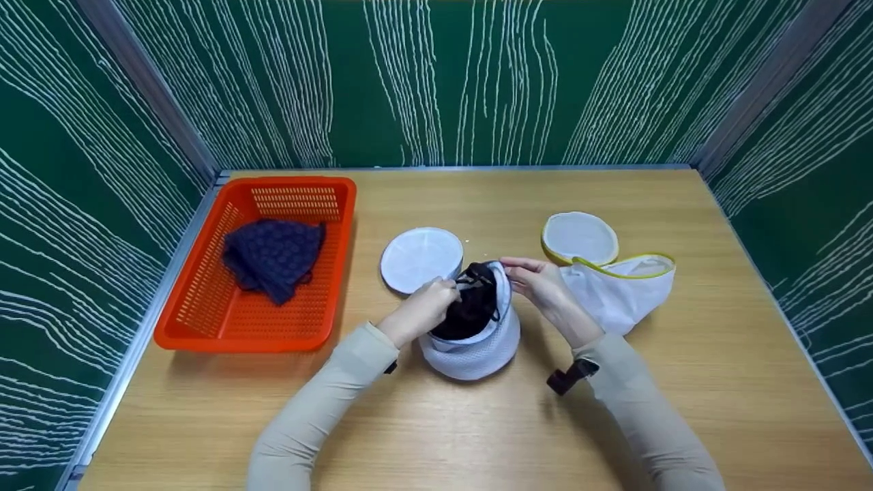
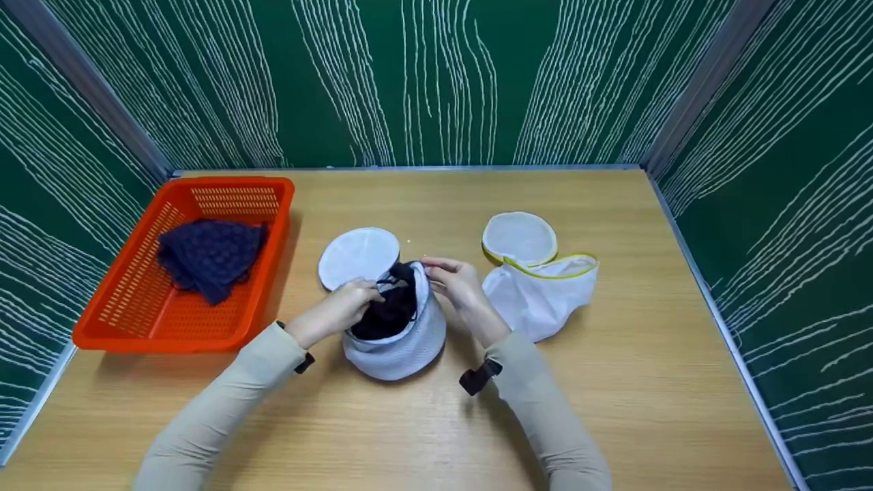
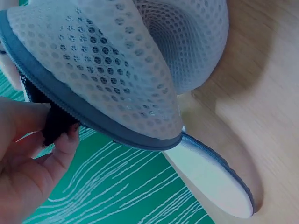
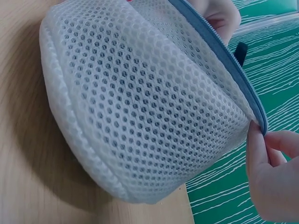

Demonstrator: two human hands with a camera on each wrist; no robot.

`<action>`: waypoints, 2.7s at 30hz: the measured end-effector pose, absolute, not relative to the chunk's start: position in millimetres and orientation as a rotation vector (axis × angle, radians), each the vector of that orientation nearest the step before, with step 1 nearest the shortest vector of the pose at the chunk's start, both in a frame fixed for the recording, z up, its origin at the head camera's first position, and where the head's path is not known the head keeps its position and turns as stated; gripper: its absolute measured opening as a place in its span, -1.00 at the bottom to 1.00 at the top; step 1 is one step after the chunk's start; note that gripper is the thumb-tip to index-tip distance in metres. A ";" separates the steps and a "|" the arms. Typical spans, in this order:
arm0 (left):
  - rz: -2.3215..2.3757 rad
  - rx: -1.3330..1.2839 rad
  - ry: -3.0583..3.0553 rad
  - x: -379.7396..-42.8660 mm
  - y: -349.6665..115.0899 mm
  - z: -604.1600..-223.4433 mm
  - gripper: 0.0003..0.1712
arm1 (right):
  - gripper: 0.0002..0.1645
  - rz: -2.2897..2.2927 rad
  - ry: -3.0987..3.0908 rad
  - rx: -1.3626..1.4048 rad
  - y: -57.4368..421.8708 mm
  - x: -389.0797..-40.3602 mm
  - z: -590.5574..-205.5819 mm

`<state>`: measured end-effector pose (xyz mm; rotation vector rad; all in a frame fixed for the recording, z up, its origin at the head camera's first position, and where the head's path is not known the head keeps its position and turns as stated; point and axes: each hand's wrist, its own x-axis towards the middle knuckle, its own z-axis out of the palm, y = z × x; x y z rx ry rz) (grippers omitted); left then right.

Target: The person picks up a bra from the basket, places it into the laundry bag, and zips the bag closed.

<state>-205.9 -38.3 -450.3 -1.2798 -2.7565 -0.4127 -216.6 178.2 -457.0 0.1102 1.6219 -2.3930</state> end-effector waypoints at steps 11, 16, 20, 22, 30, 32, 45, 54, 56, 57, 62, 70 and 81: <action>-0.331 -1.251 -2.800 -205.2 -33.9 -470.4 -0.85 | -0.61 -2.390 1.615 0.102 178.7 -216.0 -449.4; -0.328 -1.167 -2.850 -205.7 -34.6 -478.3 -0.88 | -0.58 -2.415 1.598 0.067 181.9 -216.1 -450.7; -0.379 -1.145 -2.849 -206.9 -36.9 -483.7 -0.84 | -0.57 -2.413 1.593 0.071 183.7 -216.2 -452.7; -0.446 -1.133 -2.849 -206.9 -39.6 -485.2 -0.80 | -0.59 -2.411 1.592 0.072 184.2 -216.0 -453.4; -0.856 -1.031 -2.913 -209.3 -52.8 -481.1 -0.68 | -0.64 -2.406 1.589 0.072 184.0 -215.0 -454.3; -0.929 -0.984 -2.938 -209.5 -55.7 -479.2 -0.68 | -0.63 -2.405 1.595 0.091 183.4 -215.5 -454.1; -1.342 -0.350 -2.802 -199.0 -73.6 -484.1 -0.80 | -0.61 -2.402 1.579 0.097 183.7 -215.9 -454.9; -1.653 -0.145 -2.795 -268.0 -97.5 -633.8 -0.74 | -0.67 -2.409 1.585 0.039 186.6 -215.3 -456.9; -1.829 -0.050 -2.815 -254.9 -92.4 -606.6 -0.78 | -0.71 -2.412 1.592 -0.013 188.0 -215.7 -458.6; -1.944 -0.045 -2.768 -260.3 -93.3 -618.1 -0.80 | -0.76 -2.415 1.602 -0.038 188.8 -215.9 -459.8; -2.115 -0.003 -2.617 -283.1 -94.0 -661.6 -0.87 | -0.78 -2.406 1.616 -0.073 197.9 -224.1 -474.6; -2.148 0.012 -2.368 -318.5 -101.7 -719.9 -0.80 | -0.68 -2.412 1.590 0.106 198.5 -206.8 -455.1; -2.168 0.126 -2.252 -208.1 -71.8 -470.9 -0.78 | -0.66 -2.434 1.589 0.149 201.4 -201.2 -452.2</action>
